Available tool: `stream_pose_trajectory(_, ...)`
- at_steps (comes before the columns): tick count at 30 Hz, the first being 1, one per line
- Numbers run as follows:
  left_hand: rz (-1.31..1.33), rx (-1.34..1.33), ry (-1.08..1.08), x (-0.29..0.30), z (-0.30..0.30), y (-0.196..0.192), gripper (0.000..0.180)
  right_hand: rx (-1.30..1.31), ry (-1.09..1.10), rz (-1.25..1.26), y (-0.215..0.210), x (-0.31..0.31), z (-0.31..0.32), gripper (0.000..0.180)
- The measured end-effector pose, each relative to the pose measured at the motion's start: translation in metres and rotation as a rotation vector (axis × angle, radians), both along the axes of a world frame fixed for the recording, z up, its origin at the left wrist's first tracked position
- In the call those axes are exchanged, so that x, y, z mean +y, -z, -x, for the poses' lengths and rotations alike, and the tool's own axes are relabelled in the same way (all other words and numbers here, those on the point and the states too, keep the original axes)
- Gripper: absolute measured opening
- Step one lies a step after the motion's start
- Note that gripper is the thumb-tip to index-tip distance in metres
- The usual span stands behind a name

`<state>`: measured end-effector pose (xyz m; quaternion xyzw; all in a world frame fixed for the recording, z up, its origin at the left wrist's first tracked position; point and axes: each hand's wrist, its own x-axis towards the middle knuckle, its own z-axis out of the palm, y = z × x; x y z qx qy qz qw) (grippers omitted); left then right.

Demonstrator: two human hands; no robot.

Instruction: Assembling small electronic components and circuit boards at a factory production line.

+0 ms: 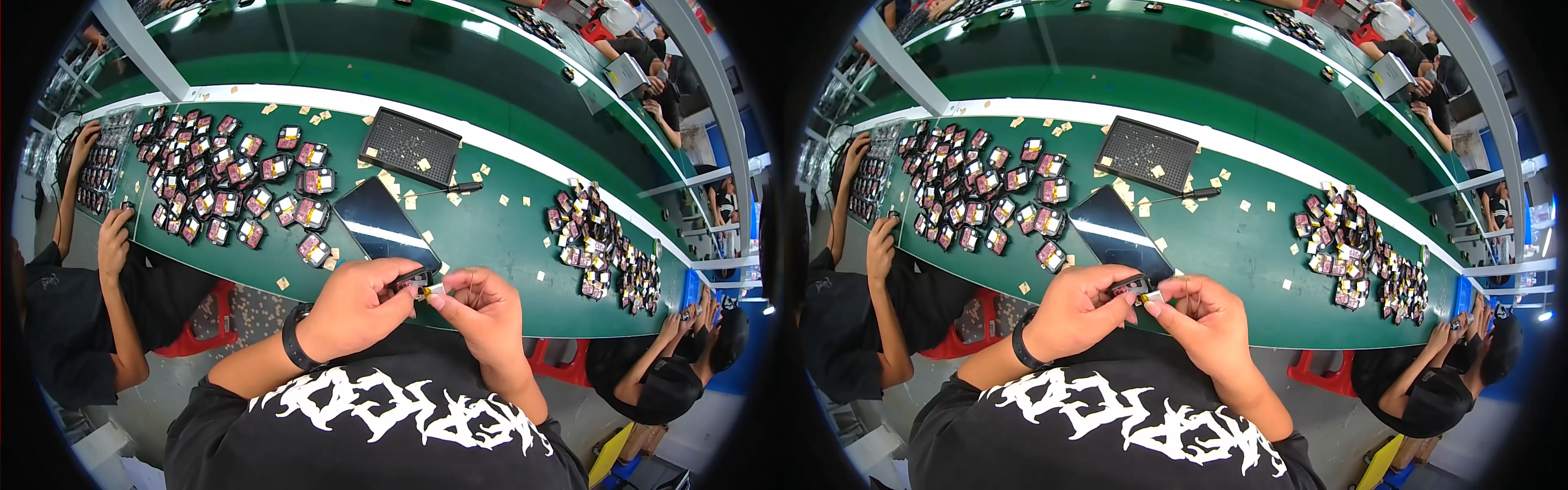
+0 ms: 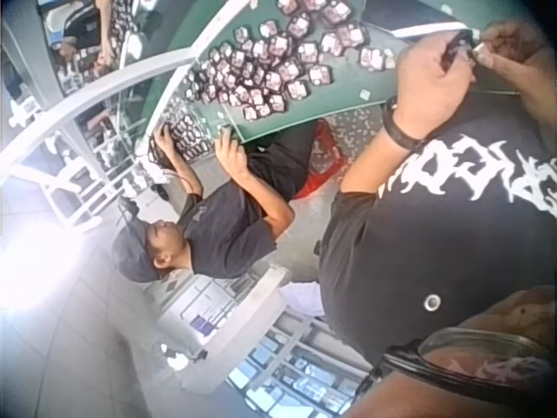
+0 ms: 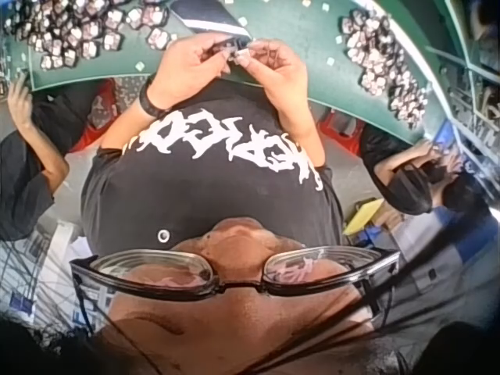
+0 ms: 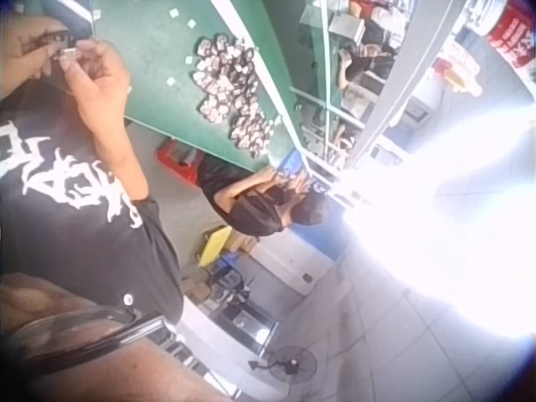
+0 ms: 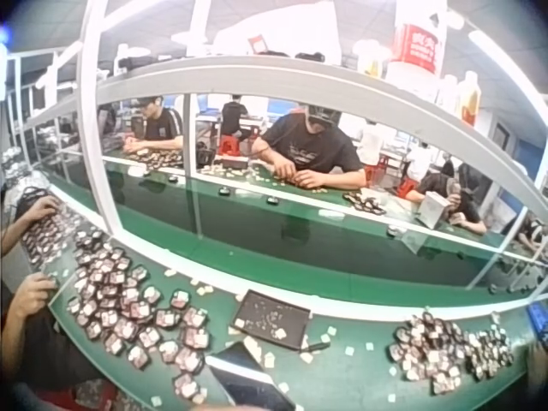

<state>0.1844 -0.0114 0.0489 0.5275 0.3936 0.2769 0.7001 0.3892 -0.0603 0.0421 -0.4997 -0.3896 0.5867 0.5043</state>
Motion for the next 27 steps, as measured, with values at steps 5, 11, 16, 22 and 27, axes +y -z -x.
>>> stream_pose_trajectory(5,-0.005,0.026,-0.004,-0.003,0.001,0.001,0.025,-0.263,0.048,0.014,-0.002,-0.002,0.007,0.013)
stream_pose_trajectory(11,-0.042,0.069,-0.012,-0.007,0.0,0.009,0.023,-0.341,0.084,-0.017,0.0,-0.009,0.015,0.011)
stream_pose_trajectory(16,-0.001,-0.037,-0.007,-0.011,-0.002,0.009,0.024,-0.44,0.113,-0.075,0.002,-0.016,0.02,0.011)
stream_pose_trajectory(22,0.014,-0.113,0.051,-0.018,0.002,0.011,0.03,-0.565,0.087,-0.207,0.001,-0.014,0.02,0.011)
stream_pose_trajectory(27,-0.025,-0.103,0.066,-0.018,0.007,0.014,0.034,-0.689,0.093,-0.221,-0.004,-0.015,0.025,0.01)
